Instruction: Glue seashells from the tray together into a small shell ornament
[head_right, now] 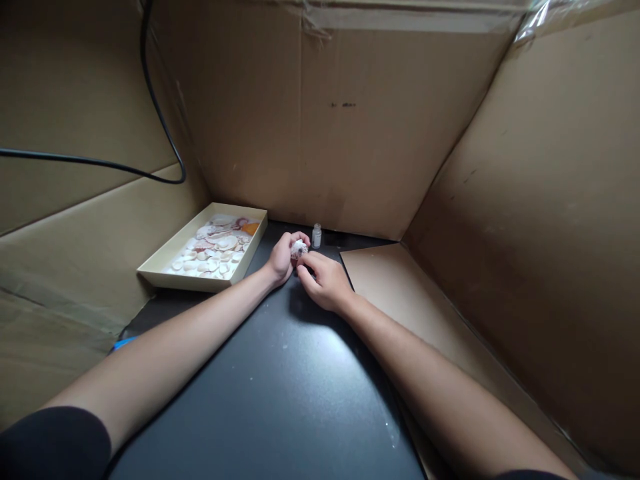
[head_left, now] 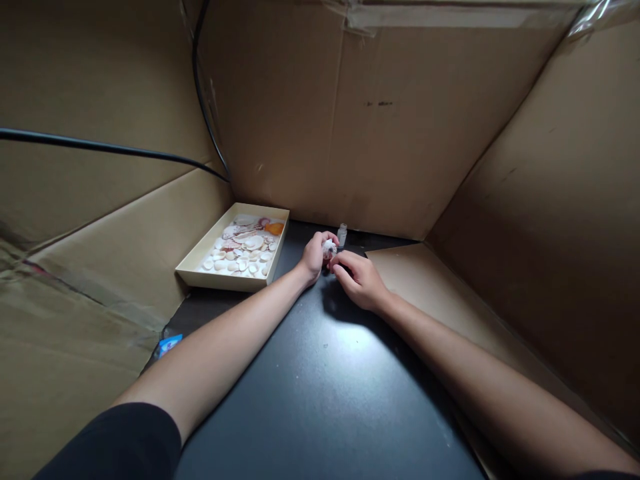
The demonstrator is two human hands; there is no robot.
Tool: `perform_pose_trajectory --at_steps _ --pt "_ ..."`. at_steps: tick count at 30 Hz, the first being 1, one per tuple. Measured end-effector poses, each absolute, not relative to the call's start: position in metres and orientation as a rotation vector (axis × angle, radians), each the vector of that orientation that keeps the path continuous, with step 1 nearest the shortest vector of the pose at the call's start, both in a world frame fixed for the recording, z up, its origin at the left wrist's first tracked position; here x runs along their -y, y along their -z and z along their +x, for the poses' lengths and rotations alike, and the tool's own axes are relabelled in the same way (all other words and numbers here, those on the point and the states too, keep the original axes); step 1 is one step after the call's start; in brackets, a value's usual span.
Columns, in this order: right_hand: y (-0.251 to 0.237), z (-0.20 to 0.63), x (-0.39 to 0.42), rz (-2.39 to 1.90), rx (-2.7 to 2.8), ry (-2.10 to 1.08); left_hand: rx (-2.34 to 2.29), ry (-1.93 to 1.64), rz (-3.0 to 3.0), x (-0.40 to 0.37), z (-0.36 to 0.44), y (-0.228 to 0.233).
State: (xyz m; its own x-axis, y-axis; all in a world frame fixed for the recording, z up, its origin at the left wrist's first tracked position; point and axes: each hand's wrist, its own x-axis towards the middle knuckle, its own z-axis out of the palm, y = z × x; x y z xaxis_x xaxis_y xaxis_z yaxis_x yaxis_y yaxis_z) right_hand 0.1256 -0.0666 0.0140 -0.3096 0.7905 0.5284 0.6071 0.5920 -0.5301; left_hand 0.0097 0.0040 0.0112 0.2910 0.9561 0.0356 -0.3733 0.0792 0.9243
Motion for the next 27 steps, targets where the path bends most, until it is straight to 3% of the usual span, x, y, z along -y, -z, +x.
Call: perform_pose_trajectory --at_steps 27 --pt "-0.0144 0.1222 0.0681 -1.157 1.982 -0.292 -0.711 -1.16 1.015 -0.0041 0.0094 -0.0111"
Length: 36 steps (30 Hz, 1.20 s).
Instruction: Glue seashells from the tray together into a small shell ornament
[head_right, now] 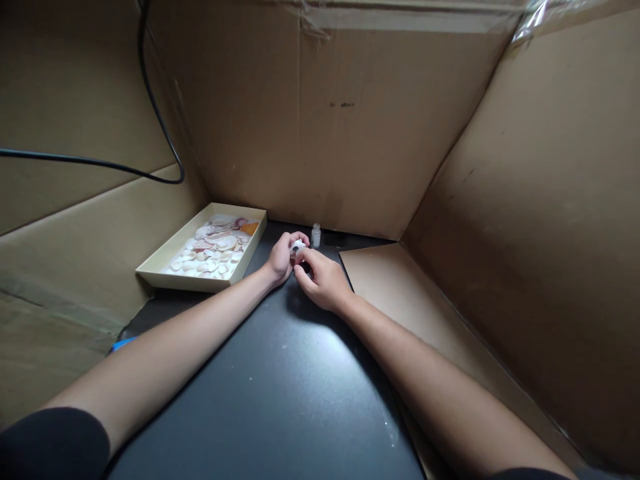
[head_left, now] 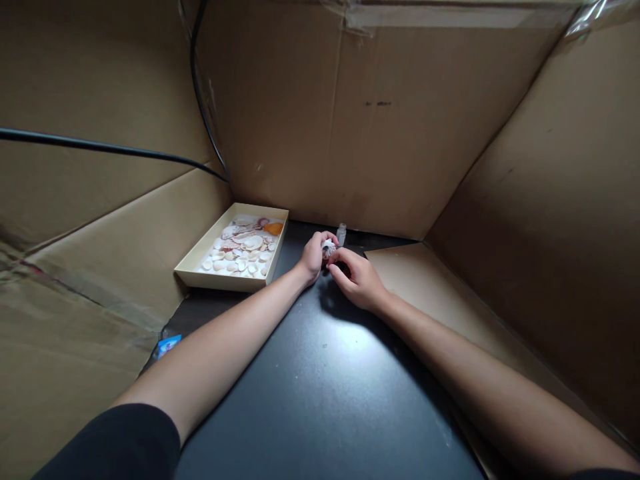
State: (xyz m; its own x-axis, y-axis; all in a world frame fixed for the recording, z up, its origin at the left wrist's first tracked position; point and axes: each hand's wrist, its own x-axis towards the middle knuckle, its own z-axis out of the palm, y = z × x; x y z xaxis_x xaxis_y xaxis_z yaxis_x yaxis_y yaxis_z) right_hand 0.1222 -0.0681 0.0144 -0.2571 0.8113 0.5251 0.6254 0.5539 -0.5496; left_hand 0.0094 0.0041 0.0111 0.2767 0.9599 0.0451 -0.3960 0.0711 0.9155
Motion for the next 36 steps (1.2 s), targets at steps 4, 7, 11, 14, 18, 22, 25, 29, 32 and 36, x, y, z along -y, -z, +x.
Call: perform_pose_trajectory --at_steps 4,7,11,14,18,22,25,29,32,36 --pt "-0.0146 0.1224 0.0684 -1.13 1.994 -0.291 -0.723 -1.154 1.021 -0.0039 0.0096 -0.0115" --pt "-0.0144 0.1223 0.0683 -1.121 2.021 -0.286 -0.741 -1.159 1.015 -0.004 0.0096 -0.0118" --pt "-0.0143 0.1222 0.068 -1.112 2.047 -0.296 -0.755 -1.161 1.013 -0.0041 0.0097 -0.0123" --pt "-0.0148 0.1224 0.0683 -1.118 2.072 -0.317 -0.757 -1.155 1.006 -0.0035 0.0095 -0.0134" --pt "-0.0155 0.1227 0.0689 -1.096 2.057 -0.331 -0.743 -1.16 0.987 -0.0022 0.009 -0.0155" --pt "-0.0154 0.1232 0.0689 -1.072 2.031 -0.3 -0.721 -1.176 0.965 -0.0023 0.0089 -0.0156" --pt "-0.0155 0.1231 0.0688 -1.066 2.054 -0.31 -0.719 -1.174 0.96 -0.0029 0.0091 -0.0147" --pt "-0.0162 0.1227 0.0692 -1.081 2.068 -0.335 -0.726 -1.18 0.969 -0.0032 0.0092 -0.0142" --pt "-0.016 0.1228 0.0692 -1.101 2.079 -0.358 -0.73 -1.18 0.976 -0.0031 0.0092 -0.0144" --pt "-0.0136 0.1237 0.0679 -1.078 1.985 -0.329 -0.727 -1.174 0.967 -0.0032 0.0095 -0.0139"
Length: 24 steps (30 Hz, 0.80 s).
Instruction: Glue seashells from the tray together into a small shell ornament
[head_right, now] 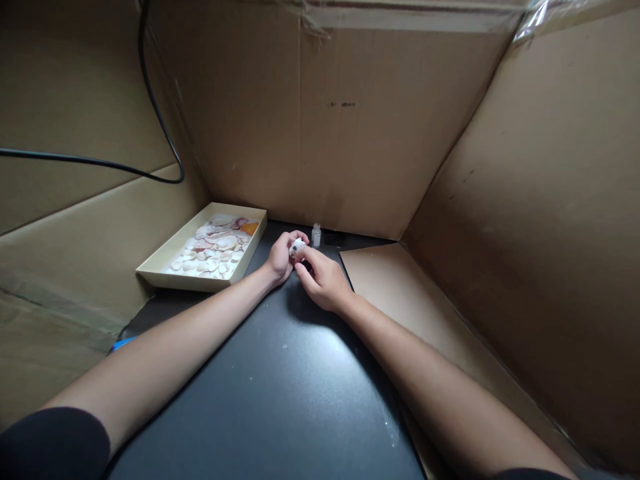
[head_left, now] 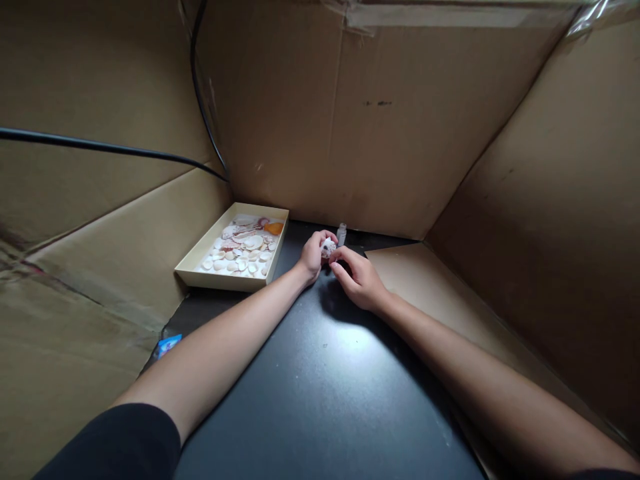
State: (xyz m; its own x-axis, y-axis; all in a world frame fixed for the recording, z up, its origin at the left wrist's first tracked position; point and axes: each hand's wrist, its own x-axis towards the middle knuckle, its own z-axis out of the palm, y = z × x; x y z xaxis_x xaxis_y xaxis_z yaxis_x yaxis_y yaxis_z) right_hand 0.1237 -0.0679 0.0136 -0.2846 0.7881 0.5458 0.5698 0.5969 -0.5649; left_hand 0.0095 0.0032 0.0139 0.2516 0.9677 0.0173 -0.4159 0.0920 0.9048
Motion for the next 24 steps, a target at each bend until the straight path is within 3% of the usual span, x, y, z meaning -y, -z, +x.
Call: perform_pose_trajectory --at_steps 24 --pt "-0.0125 0.123 0.0673 -1.062 2.127 -0.327 -0.704 -1.171 0.981 -0.0054 0.0087 -0.0113"
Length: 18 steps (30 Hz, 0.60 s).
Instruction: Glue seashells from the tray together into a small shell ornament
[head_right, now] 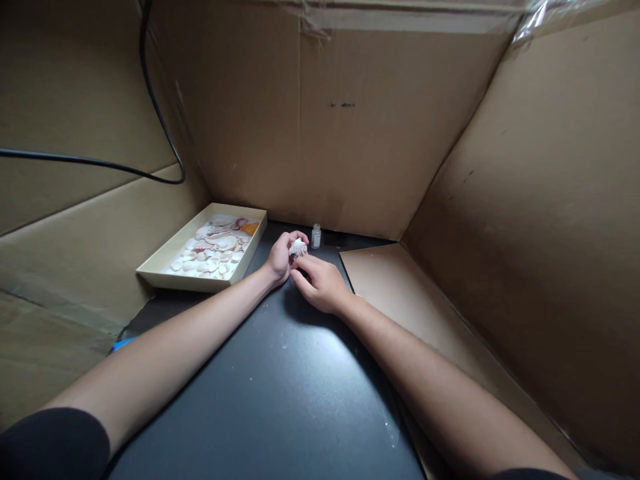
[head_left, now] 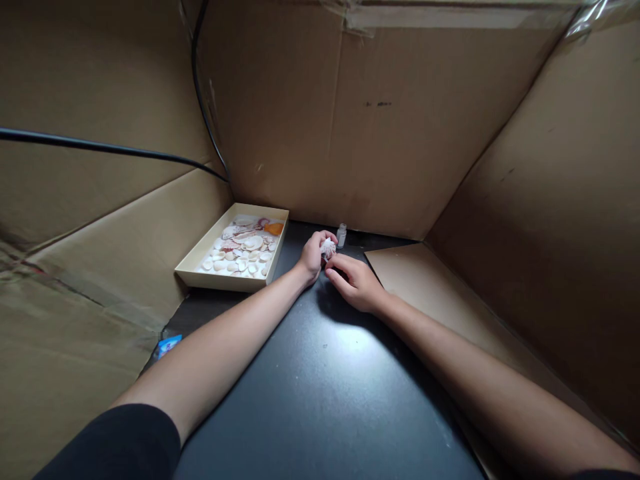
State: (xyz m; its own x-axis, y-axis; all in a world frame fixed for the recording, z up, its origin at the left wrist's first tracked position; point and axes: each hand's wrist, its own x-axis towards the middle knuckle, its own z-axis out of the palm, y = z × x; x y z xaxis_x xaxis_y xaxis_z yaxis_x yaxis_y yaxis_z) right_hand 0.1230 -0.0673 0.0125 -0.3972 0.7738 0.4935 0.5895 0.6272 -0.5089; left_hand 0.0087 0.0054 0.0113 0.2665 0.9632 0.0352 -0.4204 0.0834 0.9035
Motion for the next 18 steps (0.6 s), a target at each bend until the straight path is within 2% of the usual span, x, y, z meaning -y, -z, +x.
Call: perform_pose_trajectory --at_steps 18 --pt "-0.0123 0.1258 0.066 -1.056 2.061 -0.294 -0.722 -1.162 0.932 -0.0037 0.0094 -0.0139"
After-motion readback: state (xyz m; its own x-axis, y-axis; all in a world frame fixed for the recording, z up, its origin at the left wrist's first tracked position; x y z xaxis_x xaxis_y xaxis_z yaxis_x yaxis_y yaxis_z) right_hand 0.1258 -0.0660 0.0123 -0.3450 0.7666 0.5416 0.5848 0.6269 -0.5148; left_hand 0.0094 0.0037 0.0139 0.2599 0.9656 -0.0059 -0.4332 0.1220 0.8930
